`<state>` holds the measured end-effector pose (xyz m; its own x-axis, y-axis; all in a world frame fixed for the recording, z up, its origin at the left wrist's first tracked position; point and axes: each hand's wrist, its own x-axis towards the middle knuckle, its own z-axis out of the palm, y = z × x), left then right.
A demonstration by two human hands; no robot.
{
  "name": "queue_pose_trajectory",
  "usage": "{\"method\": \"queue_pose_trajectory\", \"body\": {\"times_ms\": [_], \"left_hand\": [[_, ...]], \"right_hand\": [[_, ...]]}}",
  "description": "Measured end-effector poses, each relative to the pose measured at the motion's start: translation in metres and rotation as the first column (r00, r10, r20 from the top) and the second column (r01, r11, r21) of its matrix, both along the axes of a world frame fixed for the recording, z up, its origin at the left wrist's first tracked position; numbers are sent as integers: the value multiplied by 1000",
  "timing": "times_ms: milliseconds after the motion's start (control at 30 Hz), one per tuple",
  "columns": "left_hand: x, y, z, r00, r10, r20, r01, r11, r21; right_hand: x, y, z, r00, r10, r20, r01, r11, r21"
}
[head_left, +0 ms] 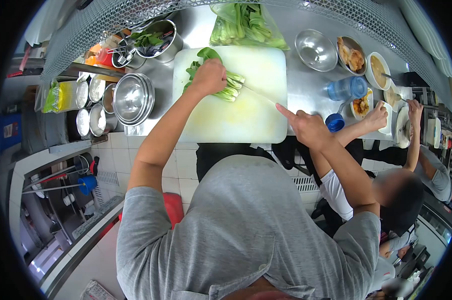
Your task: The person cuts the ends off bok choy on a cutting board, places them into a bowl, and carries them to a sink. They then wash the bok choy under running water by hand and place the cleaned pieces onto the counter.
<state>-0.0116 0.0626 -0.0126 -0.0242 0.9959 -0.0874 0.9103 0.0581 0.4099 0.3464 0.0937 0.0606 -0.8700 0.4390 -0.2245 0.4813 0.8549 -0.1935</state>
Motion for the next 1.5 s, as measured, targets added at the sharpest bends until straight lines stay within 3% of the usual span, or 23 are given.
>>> {"method": "queue_pose_trajectory", "body": {"times_ms": [167,267,367,500,567,767,967,1100,1200,1300,1333,1400,1467,1500], "left_hand": [[-2,-5,11,999,-16,47,16,1000,10],[-1,-16,9,980,-164,-112,187,954,234],[7,-24,14,899,-241,-365,275,961,44],[10,-20,12,869,-286,-404,247,958,-146],[11,-17,21,868,-319,-381,218,934,-283],[3,-9,42,977,-156,-144,125,971,-205],[55,92,76,953,-288,-97,294,954,60],[130,166,85,956,-285,-66,278,956,-92],[165,194,77,961,-267,-67,260,961,-94],[156,212,77,966,-254,48,253,967,22],[145,222,72,987,-153,49,155,987,-42],[93,243,55,988,-149,-35,136,960,-244],[37,243,11,962,-172,-210,144,980,-141],[28,235,20,927,-236,-293,190,966,-176]], "right_hand": [[30,-27,25,986,-166,-3,161,959,-233],[55,-39,23,965,-237,-109,184,916,-358],[57,-60,5,921,-334,-202,277,923,-266],[26,-67,-8,901,-422,-97,410,904,-121],[10,-62,-25,899,-401,-176,394,916,-75],[-13,-50,-65,888,-309,-340,338,941,26],[-37,-46,-72,876,-297,-380,339,940,46],[-40,-46,-73,869,-316,-381,348,937,18],[-39,-47,-73,864,-334,-377,361,932,2],[-37,-44,-73,857,-336,-391,368,930,7],[-36,-44,-73,850,-342,-400,374,927,2],[-35,-45,-74,840,-351,-413,381,924,-10],[-35,-43,-72,834,-352,-425,385,923,-11],[-34,-43,-71,827,-360,-432,386,922,-31]]}}
